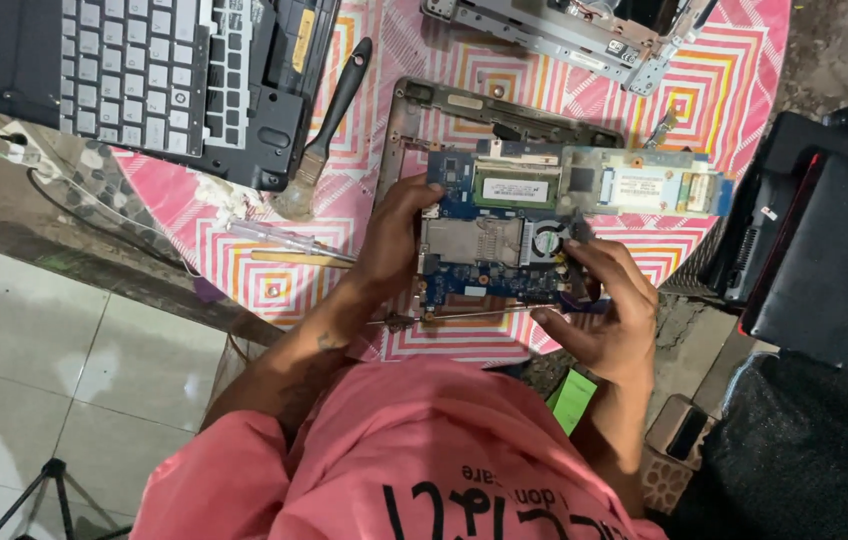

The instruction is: Disassembling and cleaning a laptop motherboard and its internal components on a workspace.

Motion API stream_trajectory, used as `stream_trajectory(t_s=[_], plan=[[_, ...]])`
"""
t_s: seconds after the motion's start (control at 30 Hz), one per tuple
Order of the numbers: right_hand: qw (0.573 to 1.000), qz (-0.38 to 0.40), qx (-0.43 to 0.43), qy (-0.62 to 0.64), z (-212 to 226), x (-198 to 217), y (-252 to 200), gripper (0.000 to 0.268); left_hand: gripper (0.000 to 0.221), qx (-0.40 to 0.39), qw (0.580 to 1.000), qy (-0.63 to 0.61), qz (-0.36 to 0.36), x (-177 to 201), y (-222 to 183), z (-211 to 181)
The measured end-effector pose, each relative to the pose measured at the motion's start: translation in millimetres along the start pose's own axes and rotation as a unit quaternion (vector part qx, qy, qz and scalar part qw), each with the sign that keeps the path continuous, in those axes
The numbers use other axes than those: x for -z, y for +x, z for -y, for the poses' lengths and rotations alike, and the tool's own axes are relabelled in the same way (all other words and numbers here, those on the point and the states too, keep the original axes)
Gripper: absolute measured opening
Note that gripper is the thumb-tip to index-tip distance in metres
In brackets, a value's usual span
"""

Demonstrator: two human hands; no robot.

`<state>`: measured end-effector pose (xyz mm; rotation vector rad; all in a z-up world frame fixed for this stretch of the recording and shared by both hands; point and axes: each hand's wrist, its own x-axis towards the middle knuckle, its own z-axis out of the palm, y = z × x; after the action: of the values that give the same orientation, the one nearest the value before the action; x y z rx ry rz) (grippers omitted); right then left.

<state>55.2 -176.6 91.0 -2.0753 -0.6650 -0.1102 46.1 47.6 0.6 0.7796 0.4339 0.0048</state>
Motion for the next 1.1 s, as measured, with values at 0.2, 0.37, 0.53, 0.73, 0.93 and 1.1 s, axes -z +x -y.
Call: stream_trajectory(t_s=[0.2,0.37,0.53,0.73,0.93,1.1], plan=[[1.0,0.022,0.009,0.019,-14.5,-3.7,-7.9,0.06,0.043,0.011,0.999,0.049,-0.009,7.6,3.1,-7.2],[0.998,0.012,-0.055,0.031,-19.1,-14.3,-9.8,0.052,0.041,-0.019,0.989,0.123,0.086,-8.4,2.6,-29.7],[0.974,-0.004,-0.16,0.161,-33.9,-22.7,-28.1,0.053,0.048,-0.037,0.964,0.251,0.083,3.9,-15.8,-50.7],[0.939,0.009,-0.202,0.28,-45.7,-29.2,-29.6,0.049,0.05,-0.087,0.883,0.462,0.015,13.9,-28.8,-59.3],[0.908,-0.048,-0.23,0.348,-66.5,-54.6,-42.1,0.04,0.043,-0.14,0.889,0.433,-0.047,13.1,-33.1,-56.7],[0.896,-0.084,-0.232,0.368,-41.5,-67.7,-30.3,0.038,0.028,-0.262,0.796,0.545,-0.029,26.1,-23.8,-57.7]])
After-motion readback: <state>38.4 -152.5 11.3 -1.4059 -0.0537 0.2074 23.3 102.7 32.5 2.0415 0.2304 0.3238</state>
